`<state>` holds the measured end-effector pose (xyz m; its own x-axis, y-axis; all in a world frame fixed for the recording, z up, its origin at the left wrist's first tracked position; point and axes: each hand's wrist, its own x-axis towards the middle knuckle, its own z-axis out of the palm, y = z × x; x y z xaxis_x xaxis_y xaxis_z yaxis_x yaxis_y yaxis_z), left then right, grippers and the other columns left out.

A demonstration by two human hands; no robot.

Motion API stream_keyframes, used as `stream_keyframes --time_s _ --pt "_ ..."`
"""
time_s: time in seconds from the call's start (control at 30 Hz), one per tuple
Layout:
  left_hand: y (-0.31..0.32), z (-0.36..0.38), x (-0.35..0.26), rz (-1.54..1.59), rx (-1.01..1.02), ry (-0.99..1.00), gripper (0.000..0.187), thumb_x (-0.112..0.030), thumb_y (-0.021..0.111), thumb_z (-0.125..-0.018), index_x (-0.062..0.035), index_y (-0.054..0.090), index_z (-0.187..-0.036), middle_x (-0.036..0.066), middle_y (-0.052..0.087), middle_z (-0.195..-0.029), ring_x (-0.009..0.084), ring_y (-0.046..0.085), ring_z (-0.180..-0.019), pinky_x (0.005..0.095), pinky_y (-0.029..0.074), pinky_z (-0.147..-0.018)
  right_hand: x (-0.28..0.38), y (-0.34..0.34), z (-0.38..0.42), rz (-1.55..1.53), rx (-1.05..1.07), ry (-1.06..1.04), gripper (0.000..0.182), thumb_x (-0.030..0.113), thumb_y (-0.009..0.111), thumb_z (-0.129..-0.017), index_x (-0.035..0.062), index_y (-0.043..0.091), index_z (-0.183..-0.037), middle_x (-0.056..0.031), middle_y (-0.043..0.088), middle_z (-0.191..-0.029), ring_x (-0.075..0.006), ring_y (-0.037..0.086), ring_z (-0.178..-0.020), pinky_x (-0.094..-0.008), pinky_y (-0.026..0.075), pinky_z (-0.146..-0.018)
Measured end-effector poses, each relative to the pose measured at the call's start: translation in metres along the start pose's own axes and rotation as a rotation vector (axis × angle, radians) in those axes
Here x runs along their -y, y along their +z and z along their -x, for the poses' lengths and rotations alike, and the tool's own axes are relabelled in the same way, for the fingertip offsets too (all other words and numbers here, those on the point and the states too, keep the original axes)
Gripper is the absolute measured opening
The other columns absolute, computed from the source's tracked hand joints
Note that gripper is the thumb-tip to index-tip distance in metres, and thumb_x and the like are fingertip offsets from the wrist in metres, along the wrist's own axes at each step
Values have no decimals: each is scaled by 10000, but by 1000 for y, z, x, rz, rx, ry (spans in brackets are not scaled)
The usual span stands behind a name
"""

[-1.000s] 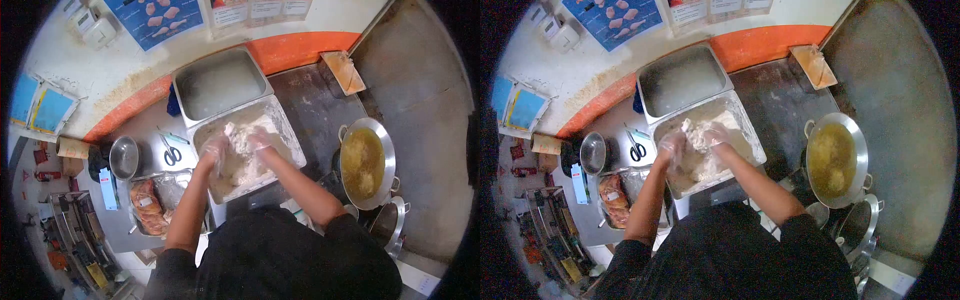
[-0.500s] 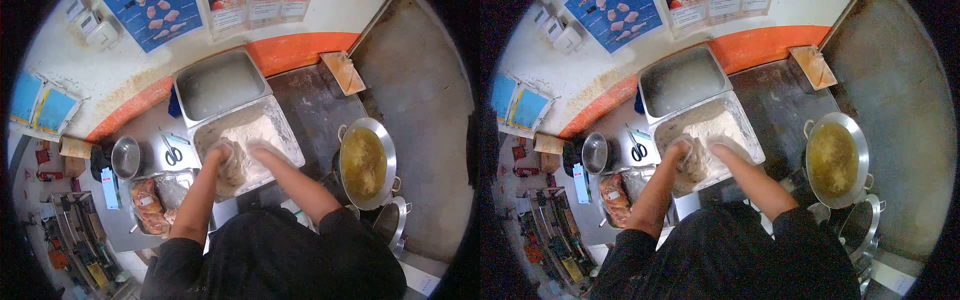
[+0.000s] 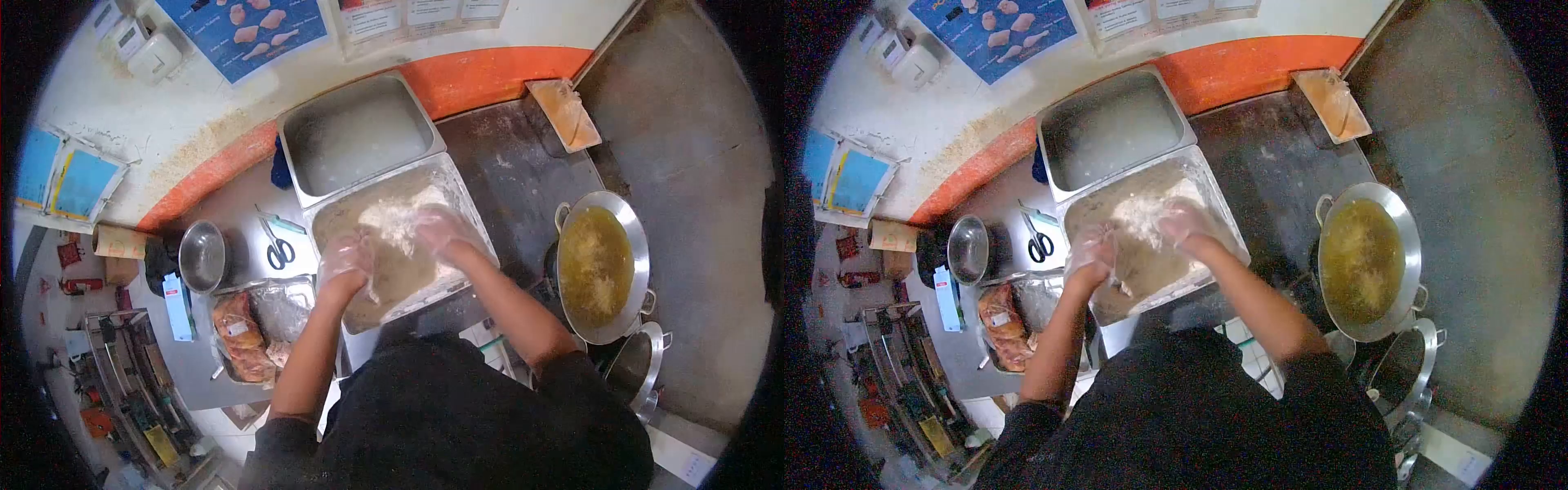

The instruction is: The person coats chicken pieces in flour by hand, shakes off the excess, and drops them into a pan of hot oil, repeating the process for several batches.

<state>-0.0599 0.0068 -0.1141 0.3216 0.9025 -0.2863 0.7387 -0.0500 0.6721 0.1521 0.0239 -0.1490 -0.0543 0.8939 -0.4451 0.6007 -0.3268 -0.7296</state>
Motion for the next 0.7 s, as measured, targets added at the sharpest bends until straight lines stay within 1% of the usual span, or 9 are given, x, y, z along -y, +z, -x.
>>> stream_keyframes --time_s 0.03,0.13,0.17,0.23,0.33,0.47,0.53,0.6,0.7 --pt "9 -3 0 -169 54 -33 316 -181 450 -870 33 598 -1050 238 594 -1068 364 567 -976 428 445 -865 7 -8 -1 17 -68 117 437 335 513 -804 36 617 -1104 -197 608 -1119 -349 546 -1082 -377 416 -943" --pt "59 -28 37 -596 169 -120 351 -194 442 -865 48 583 -1076 236 585 -1088 365 568 -967 438 433 -893 -71 31 -102 454 -92 -164 486 396 512 -801 48 609 -1126 -202 594 -1154 -358 531 -1117 -388 410 -959" --pt "72 -34 49 -643 177 -125 334 -190 442 -865 41 583 -1060 227 584 -1067 356 567 -949 432 435 -877 -64 44 -100 409 -131 -122 489 407 505 -802 52 613 -1120 -205 591 -1159 -358 530 -1120 -393 408 -962" --pt "85 -45 63 -509 149 -150 300 -182 443 -865 26 583 -1029 207 581 -1023 338 565 -913 422 439 -845 -40 88 -93 316 -208 -32 495 429 489 -803 62 621 -1107 -212 584 -1168 -358 530 -1127 -402 404 -968" --pt "87 -45 76 -135 45 -220 253 -171 444 -866 5 583 -983 179 577 -959 311 562 -858 405 445 -798 -15 110 -88 140 -23 -41 512 429 515 -815 64 581 -1167 -218 555 -1208 -367 517 -1137 -413 398 -975" --pt "86 -44 87 430 -181 -243 199 -156 445 -867 -24 583 -921 140 572 -873 276 557 -785 384 453 -734 33 72 -29 32 -102 -43 428 332 586 -802 69 597 -1140 -202 575 -1175 -370 547 -1082 -410 417 -954" --pt "80 -42 92 570 -226 -177 178 -149 445 -867 -39 583 -891 121 569 -830 258 555 -749 373 457 -702 16 58 -6 94 -197 -243 406 340 575 -805 63 621 -1098 -195 600 -1134 -359 563 -1061 -399 430 -937" --pt "76 -42 106 390 -213 5 163 -141 446 -867 -53 583 -860 102 567 -787 240 553 -713 362 461 -670 10 24 11 146 -108 -304 427 352 571 -822 38 606 -1109 -196 599 -1136 -335 557 -1077 -377 422 -944" --pt "111 -51 180 -515 -156 490 156 -130 447 -868 -75 582 -813 73 563 -722 213 550 -658 346 467 -622 18 -19 22 235 169 -61 473 360 566 -863 -2 557 -1169 -188 582 -1172 -275 539 -1113 -343 408 -954"
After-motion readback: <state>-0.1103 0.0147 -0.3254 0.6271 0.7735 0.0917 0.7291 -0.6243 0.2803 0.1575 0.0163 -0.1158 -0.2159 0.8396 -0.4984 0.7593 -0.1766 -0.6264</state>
